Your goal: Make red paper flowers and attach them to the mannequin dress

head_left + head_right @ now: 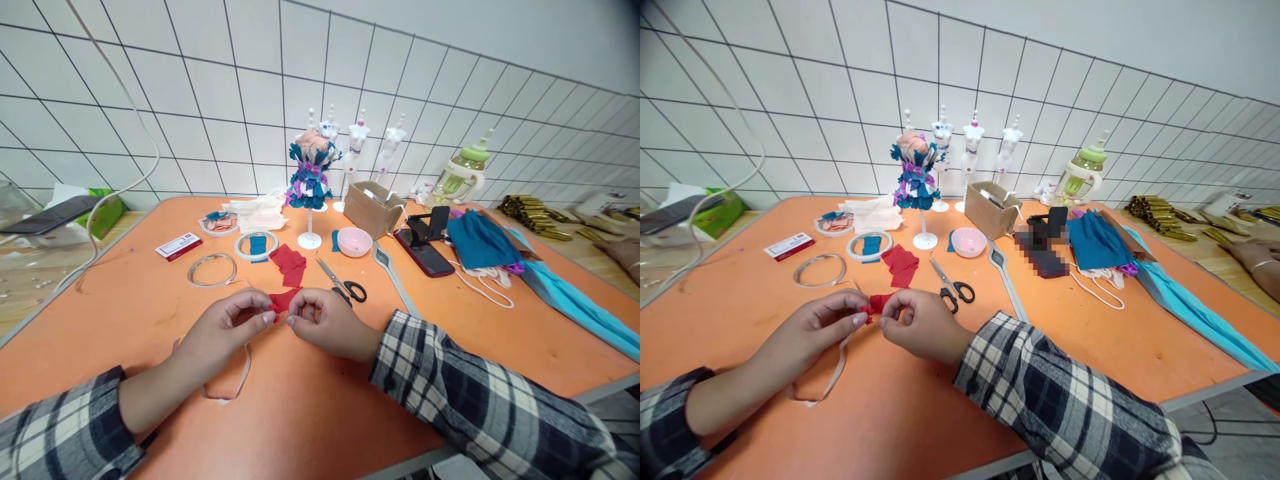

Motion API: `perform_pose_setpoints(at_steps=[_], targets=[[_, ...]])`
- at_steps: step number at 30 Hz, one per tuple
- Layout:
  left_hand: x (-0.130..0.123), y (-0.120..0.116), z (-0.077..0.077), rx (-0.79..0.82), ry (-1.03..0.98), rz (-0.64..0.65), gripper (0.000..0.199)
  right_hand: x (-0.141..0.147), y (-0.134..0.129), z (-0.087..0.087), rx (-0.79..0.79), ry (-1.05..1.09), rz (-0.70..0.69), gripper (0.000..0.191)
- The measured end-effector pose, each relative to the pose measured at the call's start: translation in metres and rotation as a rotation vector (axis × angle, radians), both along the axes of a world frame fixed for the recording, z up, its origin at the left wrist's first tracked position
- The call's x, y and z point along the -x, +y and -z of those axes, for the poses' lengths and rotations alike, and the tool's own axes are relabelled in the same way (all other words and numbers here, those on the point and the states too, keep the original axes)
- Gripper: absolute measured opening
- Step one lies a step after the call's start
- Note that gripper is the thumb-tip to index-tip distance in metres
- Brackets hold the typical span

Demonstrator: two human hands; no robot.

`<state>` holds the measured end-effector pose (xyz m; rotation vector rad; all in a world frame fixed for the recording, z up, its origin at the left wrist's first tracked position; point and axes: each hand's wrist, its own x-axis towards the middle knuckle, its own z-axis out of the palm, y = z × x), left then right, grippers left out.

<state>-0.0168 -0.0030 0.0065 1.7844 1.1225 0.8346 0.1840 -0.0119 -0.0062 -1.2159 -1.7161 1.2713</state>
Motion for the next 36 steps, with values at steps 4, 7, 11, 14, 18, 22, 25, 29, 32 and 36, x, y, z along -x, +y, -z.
perform_pose_setpoints(at_steps=[4, 7, 11, 14, 18, 22, 25, 29, 32, 36], targets=[[-0.0002, 0.0004, 0.0025, -0.021, 0.009, -0.001, 0.02, -0.0003, -0.001, -0.0054, -0.024, 0.004, 0.017, 0.011], [0.0008, 0.0004, 0.0054, -0.029, 0.023, 0.025, 0.019, 0.0011, -0.0019, -0.0069, -0.004, 0.002, 0.024, 0.015], [0.0016, -0.0002, 0.0063, 0.024, -0.033, 0.031, 0.017, 0.0033, -0.0014, -0.0039, 0.012, 0.018, 0.021, 0.011], [0.0008, -0.0008, 0.004, 0.074, -0.101, 0.02, 0.016, 0.0039, -0.0006, -0.0014, 0.038, 0.04, 0.021, 0.014], [-0.0002, -0.0011, 0.0021, 0.115, -0.155, 0.004, 0.016, 0.0041, -0.0005, -0.0001, 0.042, 0.045, 0.027, 0.016], [-0.0005, -0.0016, 0.0025, 0.157, -0.149, 0.0, 0.016, 0.0032, -0.0001, -0.0009, -0.031, 0.031, 0.043, 0.011], [-0.0006, -0.0019, 0.0031, 0.171, -0.131, -0.004, 0.017, 0.0019, 0.0003, -0.0017, -0.099, 0.024, 0.039, 0.009], [-0.0014, -0.0021, 0.0037, 0.156, -0.105, -0.011, 0.019, 0.0007, 0.0006, -0.0009, -0.096, 0.048, 0.073, 0.012], [-0.0021, -0.0031, 0.0045, 0.134, -0.007, -0.007, 0.022, 0.0, 0.0004, 0.0, -0.105, 0.055, 0.059, 0.018], [-0.0011, -0.0047, 0.0069, 0.027, 0.175, 0.027, 0.023, -0.0004, -0.0005, -0.0008, -0.295, -0.049, 0.008, 0.01]])
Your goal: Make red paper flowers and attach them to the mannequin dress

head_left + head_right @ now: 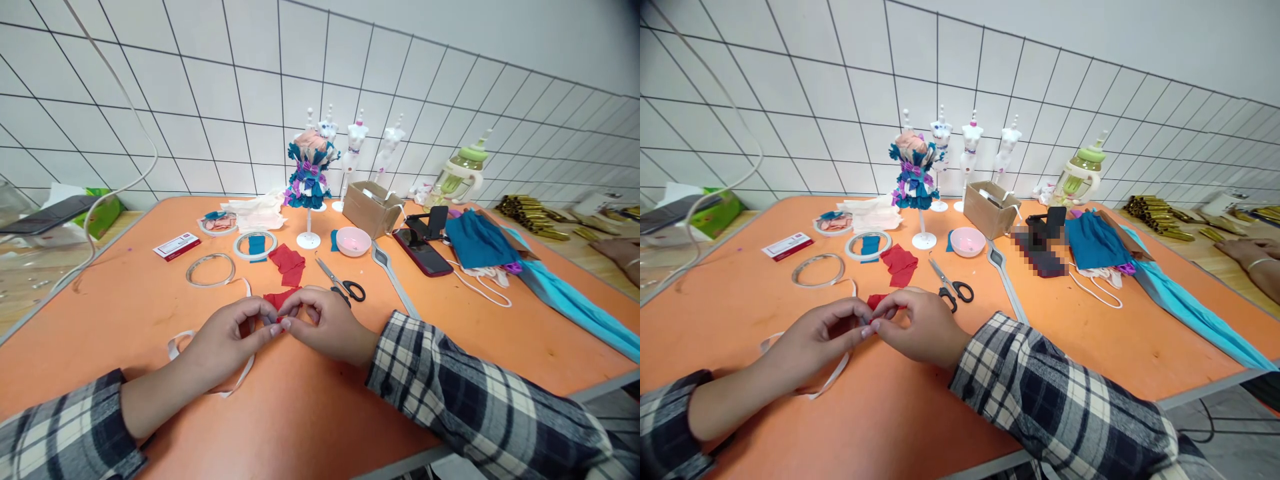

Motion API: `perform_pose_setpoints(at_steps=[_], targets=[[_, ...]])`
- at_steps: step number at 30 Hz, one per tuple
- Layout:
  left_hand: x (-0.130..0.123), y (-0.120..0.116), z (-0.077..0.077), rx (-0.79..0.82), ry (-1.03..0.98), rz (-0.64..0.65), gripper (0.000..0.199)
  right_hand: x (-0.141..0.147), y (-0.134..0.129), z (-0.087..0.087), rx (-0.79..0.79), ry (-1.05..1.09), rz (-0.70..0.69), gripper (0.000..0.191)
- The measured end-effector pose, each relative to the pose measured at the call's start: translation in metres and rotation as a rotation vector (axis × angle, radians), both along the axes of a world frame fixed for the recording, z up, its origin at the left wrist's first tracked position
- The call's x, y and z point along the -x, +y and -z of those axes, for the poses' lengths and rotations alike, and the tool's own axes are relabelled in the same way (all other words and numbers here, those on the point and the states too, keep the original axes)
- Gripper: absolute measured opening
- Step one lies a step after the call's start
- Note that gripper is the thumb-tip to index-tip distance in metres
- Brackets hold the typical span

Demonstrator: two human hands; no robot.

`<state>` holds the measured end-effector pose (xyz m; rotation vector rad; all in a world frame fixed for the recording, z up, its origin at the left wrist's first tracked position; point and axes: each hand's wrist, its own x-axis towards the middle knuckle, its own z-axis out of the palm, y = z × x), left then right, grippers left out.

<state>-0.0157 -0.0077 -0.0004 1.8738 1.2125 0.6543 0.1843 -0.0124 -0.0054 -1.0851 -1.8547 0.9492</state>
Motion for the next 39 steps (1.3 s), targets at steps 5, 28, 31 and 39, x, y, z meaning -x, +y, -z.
perform_pose_setpoints(at_steps=[5, 28, 31, 39], targets=[[0.0024, -0.0004, 0.0035, -0.053, 0.059, 0.025, 0.023, 0.0015, 0.0004, -0.0006, -0.028, -0.033, 0.01, 0.003], [-0.0008, 0.0022, 0.0015, 0.013, -0.041, -0.025, 0.024, 0.0003, 0.0015, -0.0014, 0.157, 0.007, 0.085, 0.025], [-0.0012, 0.0014, 0.0013, 0.01, -0.024, -0.016, 0.024, 0.0002, 0.0019, 0.0002, 0.044, -0.096, 0.074, 0.013], [-0.0016, 0.0011, 0.002, 0.025, -0.055, -0.013, 0.025, 0.0011, 0.0022, 0.0037, 0.08, -0.052, 0.004, 0.001]])
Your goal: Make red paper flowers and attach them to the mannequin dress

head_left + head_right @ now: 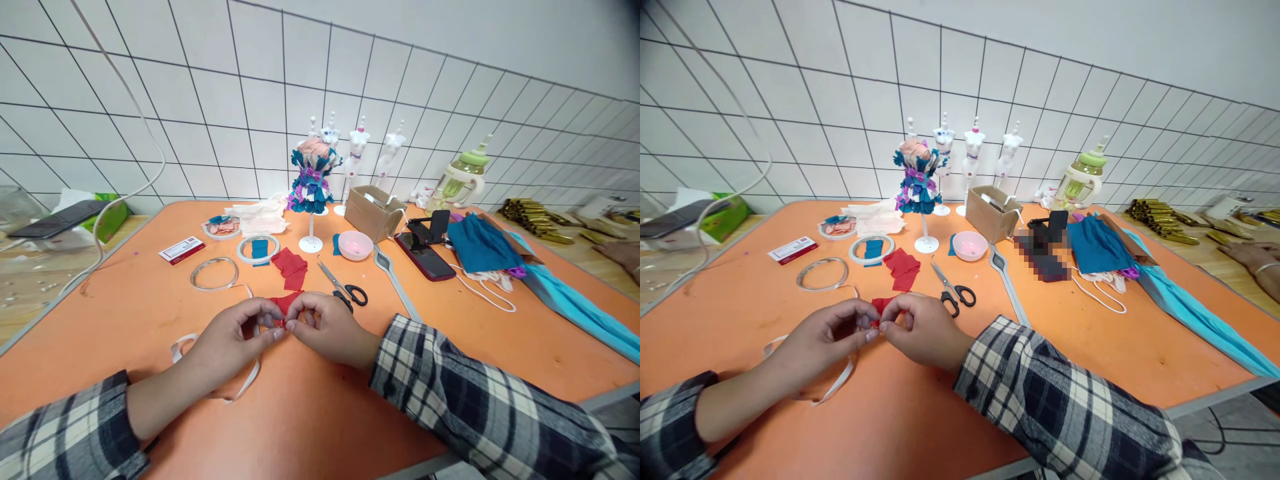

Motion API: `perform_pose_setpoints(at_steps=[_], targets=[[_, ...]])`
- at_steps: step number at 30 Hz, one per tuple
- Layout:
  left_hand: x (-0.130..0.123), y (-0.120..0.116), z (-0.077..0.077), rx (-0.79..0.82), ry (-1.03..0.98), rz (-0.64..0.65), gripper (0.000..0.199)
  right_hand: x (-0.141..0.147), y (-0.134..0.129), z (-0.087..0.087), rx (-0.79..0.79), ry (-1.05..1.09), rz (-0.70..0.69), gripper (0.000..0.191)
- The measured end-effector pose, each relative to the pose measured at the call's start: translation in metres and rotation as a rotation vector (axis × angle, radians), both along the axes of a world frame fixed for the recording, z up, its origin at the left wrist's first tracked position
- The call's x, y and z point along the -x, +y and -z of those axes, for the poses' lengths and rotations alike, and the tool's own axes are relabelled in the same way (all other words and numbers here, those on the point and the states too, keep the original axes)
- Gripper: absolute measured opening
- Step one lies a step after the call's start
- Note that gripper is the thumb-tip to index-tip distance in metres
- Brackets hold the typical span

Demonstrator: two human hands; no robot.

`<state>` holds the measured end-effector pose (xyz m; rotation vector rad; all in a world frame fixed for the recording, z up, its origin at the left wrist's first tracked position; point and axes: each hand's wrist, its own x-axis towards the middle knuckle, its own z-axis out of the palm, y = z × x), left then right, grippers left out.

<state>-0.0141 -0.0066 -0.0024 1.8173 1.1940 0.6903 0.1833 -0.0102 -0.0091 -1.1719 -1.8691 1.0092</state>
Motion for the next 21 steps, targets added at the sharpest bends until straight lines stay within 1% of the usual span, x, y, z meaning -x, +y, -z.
perform_pose_setpoints(at_steps=[4, 5, 8, 11, 14, 16, 19, 21], targets=[[0.0004, 0.0026, 0.0015, -0.015, -0.077, -0.066, 0.044, 0.0009, -0.0008, 0.0021, 0.05, 0.065, -0.008, 0.003], [0.0008, 0.0034, 0.0014, -0.015, -0.068, -0.063, 0.042, 0.0011, -0.0009, 0.0025, 0.064, 0.079, -0.005, 0.004], [0.0024, 0.006, 0.0005, -0.037, -0.033, -0.007, 0.026, 0.0013, -0.0007, 0.0025, 0.121, 0.123, -0.016, 0.008], [0.0038, 0.0069, 0.0003, -0.073, -0.049, -0.001, 0.023, 0.0009, -0.001, 0.0006, 0.15, 0.17, -0.021, 0.012], [0.004, 0.0058, 0.001, -0.094, -0.03, 0.002, 0.02, -0.0004, -0.0017, -0.003, 0.15, 0.172, 0.007, 0.026], [0.0035, 0.0045, 0.0012, -0.113, 0.006, 0.014, 0.021, -0.0013, -0.002, -0.005, 0.125, 0.113, 0.033, 0.024], [0.0023, 0.0029, 0.0002, -0.135, 0.061, 0.024, 0.022, -0.0017, -0.0018, -0.0052, 0.03, -0.001, 0.074, 0.014], [0.0014, 0.0021, -0.0014, -0.148, 0.094, 0.031, 0.022, -0.0012, -0.0016, -0.0038, -0.029, -0.027, 0.07, 0.006]])
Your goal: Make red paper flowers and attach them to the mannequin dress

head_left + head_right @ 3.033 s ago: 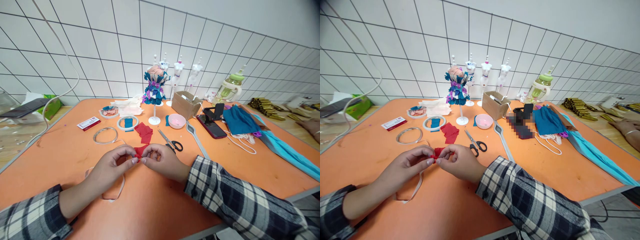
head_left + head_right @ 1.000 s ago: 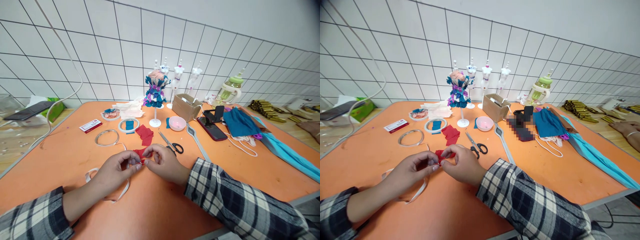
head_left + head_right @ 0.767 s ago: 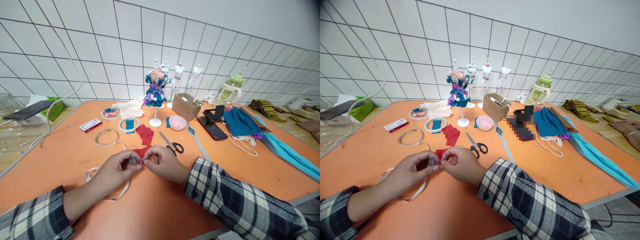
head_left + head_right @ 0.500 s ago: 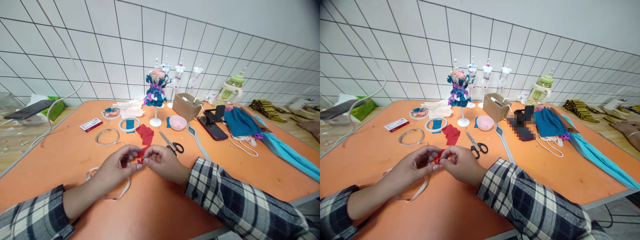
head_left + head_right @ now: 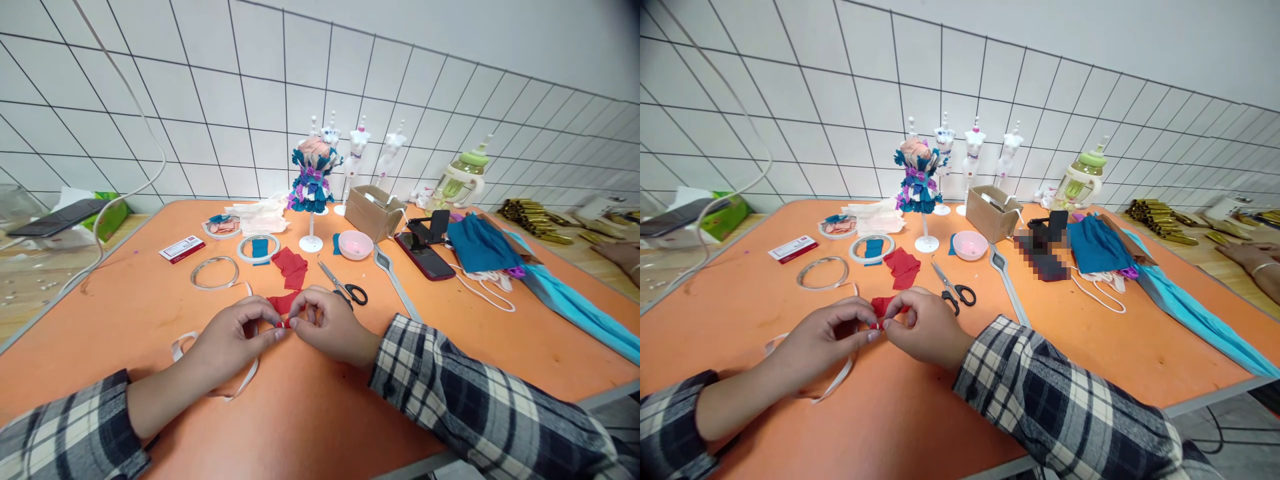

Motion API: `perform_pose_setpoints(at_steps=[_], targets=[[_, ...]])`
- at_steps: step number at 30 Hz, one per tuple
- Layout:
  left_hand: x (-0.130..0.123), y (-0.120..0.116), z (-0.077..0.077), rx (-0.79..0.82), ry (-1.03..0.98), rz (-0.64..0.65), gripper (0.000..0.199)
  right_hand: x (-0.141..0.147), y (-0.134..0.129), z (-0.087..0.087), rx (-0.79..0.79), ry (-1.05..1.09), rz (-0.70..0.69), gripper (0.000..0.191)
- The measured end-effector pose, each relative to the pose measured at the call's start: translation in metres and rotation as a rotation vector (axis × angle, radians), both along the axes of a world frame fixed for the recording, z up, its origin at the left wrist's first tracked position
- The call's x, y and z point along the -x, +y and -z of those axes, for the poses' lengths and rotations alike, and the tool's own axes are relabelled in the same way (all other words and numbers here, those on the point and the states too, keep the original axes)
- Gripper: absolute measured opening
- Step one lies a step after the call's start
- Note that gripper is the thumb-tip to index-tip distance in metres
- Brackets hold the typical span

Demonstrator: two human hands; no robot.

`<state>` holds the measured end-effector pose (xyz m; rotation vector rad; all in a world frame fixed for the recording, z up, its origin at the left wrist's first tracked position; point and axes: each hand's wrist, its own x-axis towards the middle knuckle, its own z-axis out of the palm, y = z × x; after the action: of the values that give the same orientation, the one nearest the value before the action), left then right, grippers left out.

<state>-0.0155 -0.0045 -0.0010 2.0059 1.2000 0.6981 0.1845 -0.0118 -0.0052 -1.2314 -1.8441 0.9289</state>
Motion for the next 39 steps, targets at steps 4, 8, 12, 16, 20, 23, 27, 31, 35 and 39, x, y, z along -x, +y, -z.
perform_pose_setpoints(at_steps=[4, 8, 12, 16, 20, 23, 27, 31, 35, 39], targets=[[-0.0014, -0.0011, -0.0031, -0.013, 0.033, 0.024, 0.021, 0.0015, 0.0002, 0.0018, -0.05, 0.029, -0.049, 0.007], [-0.0016, -0.0007, -0.0033, -0.019, 0.039, 0.002, 0.022, 0.0009, 0.0001, -0.0009, -0.067, 0.053, -0.072, 0.008], [-0.0008, -0.0005, -0.0014, -0.01, 0.027, 0.013, 0.022, -0.0007, -0.0005, -0.0035, -0.01, 0.044, -0.081, 0.012], [-0.0007, -0.0007, -0.0007, -0.027, 0.037, 0.002, 0.023, 0.0001, 0.0004, -0.0004, 0.029, -0.016, -0.022, 0.004], [-0.0002, 0.0009, 0.0, -0.028, 0.014, -0.022, 0.023, 0.001, 0.0017, 0.0028, 0.005, -0.037, 0.014, 0.005], [0.0006, 0.0022, 0.0015, -0.025, -0.018, -0.063, 0.024, 0.0004, 0.0007, 0.0012, -0.002, -0.025, 0.026, 0.006], [0.0008, 0.0019, 0.0022, -0.012, -0.04, -0.03, 0.023, -0.0005, -0.0012, -0.0025, -0.028, 0.024, -0.033, 0.017], [-0.0002, 0.0008, 0.0001, 0.001, -0.069, -0.012, 0.022, -0.0011, -0.0003, -0.0017, -0.092, 0.029, -0.102, 0.005], [-0.0005, 0.0003, -0.0017, 0.005, -0.089, 0.0, 0.024, -0.0025, 0.0012, 0.0014, -0.113, 0.027, -0.111, 0.003], [0.0019, 0.0005, 0.0006, -0.012, -0.109, -0.001, 0.021, -0.0034, 0.0008, 0.0032, -0.112, 0.032, -0.133, 0.004]])
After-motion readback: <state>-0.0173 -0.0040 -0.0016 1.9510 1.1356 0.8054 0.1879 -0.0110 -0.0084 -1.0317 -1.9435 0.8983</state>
